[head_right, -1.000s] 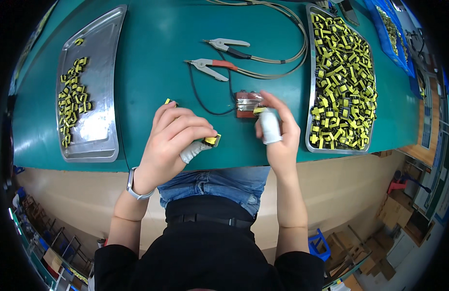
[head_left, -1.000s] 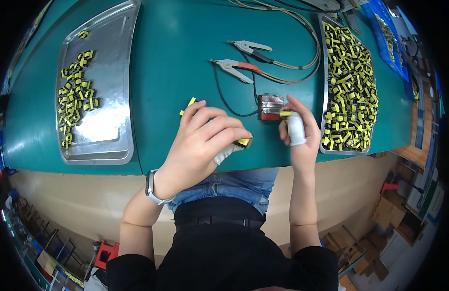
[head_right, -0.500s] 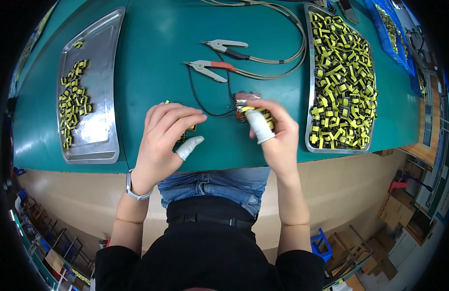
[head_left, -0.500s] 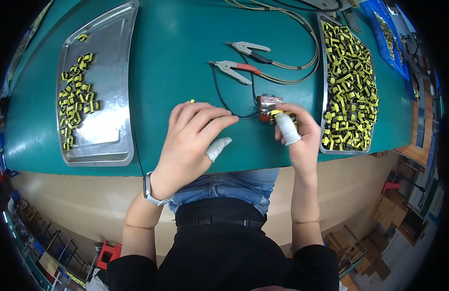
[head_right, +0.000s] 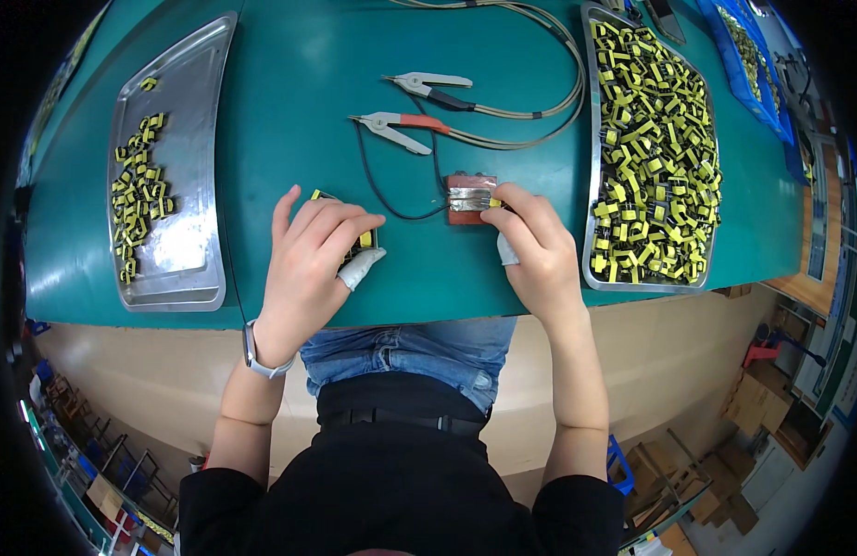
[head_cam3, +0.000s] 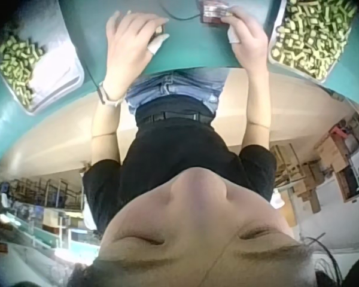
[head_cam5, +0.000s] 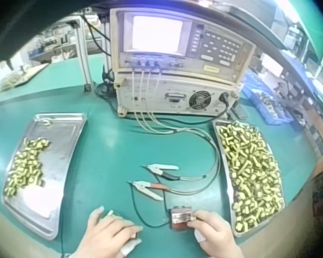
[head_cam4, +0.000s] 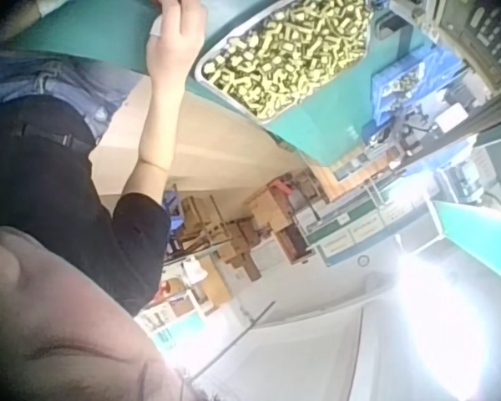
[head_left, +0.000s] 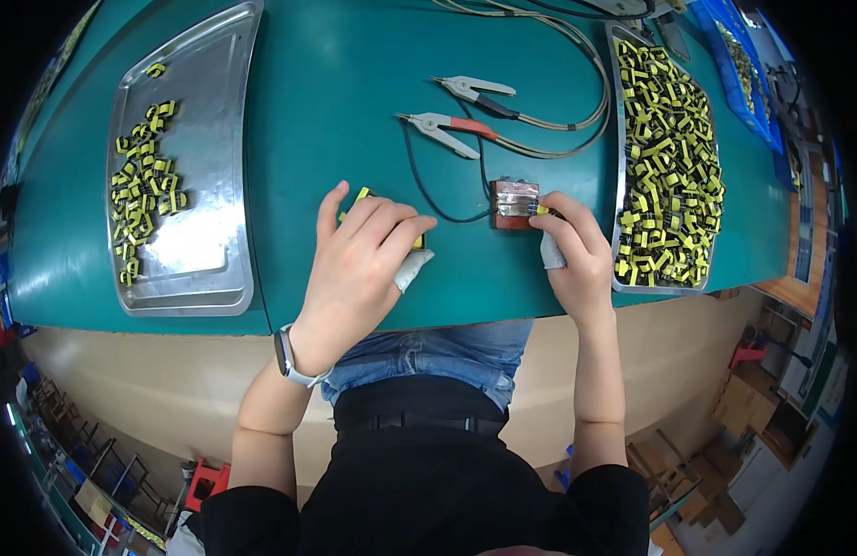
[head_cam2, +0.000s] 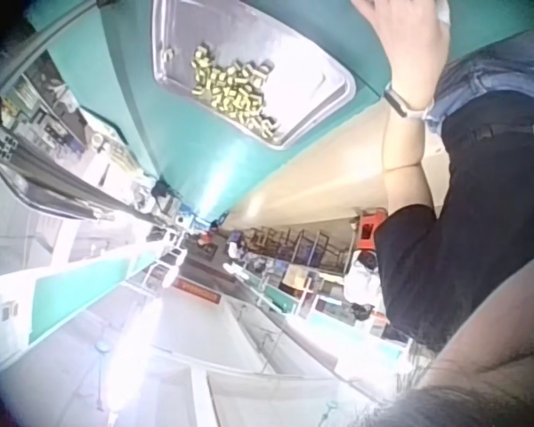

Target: The recorder is assembling small electronic components on a green workbench, placing them into a testing jig or container.

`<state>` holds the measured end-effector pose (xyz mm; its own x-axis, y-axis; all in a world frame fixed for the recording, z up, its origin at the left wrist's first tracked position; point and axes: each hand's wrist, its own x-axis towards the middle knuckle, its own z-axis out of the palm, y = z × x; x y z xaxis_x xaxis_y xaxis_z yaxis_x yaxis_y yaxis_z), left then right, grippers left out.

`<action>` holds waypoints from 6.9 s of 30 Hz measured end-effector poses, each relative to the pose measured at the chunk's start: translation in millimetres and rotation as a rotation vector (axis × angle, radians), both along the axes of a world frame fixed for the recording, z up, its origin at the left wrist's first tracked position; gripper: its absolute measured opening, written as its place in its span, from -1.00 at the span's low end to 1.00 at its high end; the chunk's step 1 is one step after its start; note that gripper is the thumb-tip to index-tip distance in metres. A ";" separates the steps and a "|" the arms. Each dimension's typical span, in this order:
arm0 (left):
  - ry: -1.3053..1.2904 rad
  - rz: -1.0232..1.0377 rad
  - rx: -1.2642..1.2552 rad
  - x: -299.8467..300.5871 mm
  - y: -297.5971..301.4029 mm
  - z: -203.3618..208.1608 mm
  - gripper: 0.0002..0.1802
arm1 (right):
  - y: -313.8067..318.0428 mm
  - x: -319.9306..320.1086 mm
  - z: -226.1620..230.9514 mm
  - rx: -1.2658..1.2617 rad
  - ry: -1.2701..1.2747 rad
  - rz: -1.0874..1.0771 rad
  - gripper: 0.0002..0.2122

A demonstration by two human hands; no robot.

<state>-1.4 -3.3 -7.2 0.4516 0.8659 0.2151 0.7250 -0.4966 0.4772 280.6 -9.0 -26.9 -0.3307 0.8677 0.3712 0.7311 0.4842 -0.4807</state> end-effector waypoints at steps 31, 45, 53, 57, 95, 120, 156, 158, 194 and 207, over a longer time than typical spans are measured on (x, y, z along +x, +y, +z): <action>0.092 -0.100 -0.074 -35.6 -3.4 15.1 -0.60 | 6.6 -11.8 14.7 -0.259 0.256 -0.119 -0.73; -0.465 -0.067 0.004 3.5 -14.2 3.9 -0.59 | -24.6 -45.2 -9.7 -1.020 1.842 0.089 -0.61; -0.780 -0.102 -0.096 23.6 -13.2 9.7 -0.61 | -30.2 -67.3 -19.7 -1.289 2.067 0.420 -0.65; -0.715 -0.138 -0.112 21.5 -13.4 6.4 -0.61 | -28.3 -66.2 -9.7 -1.425 1.964 0.325 -0.53; -0.139 0.169 -0.008 24.1 -36.0 -20.5 -0.36 | 101.0 116.9 65.7 0.148 -0.303 -0.620 -0.78; -0.249 0.068 -0.154 -11.8 -37.0 -6.8 -0.32 | 7.6 -73.4 7.2 -0.263 0.102 0.262 -0.57; -0.519 -0.040 -0.047 27.8 -15.9 8.4 -0.58 | -10.7 -43.3 16.2 -1.136 1.245 0.271 -0.70; -0.521 -0.040 -0.049 26.5 -17.3 3.9 -0.50 | -8.8 -40.7 12.8 -1.032 1.106 0.268 -0.67; -0.399 0.022 -0.094 10.3 -19.3 19.0 -0.47 | -10.1 -42.0 16.1 -0.721 0.982 0.042 -0.75; -0.008 0.466 -0.068 5.2 -40.4 -3.9 -0.42 | 2.6 -15.5 4.4 -0.042 0.158 -0.091 -0.69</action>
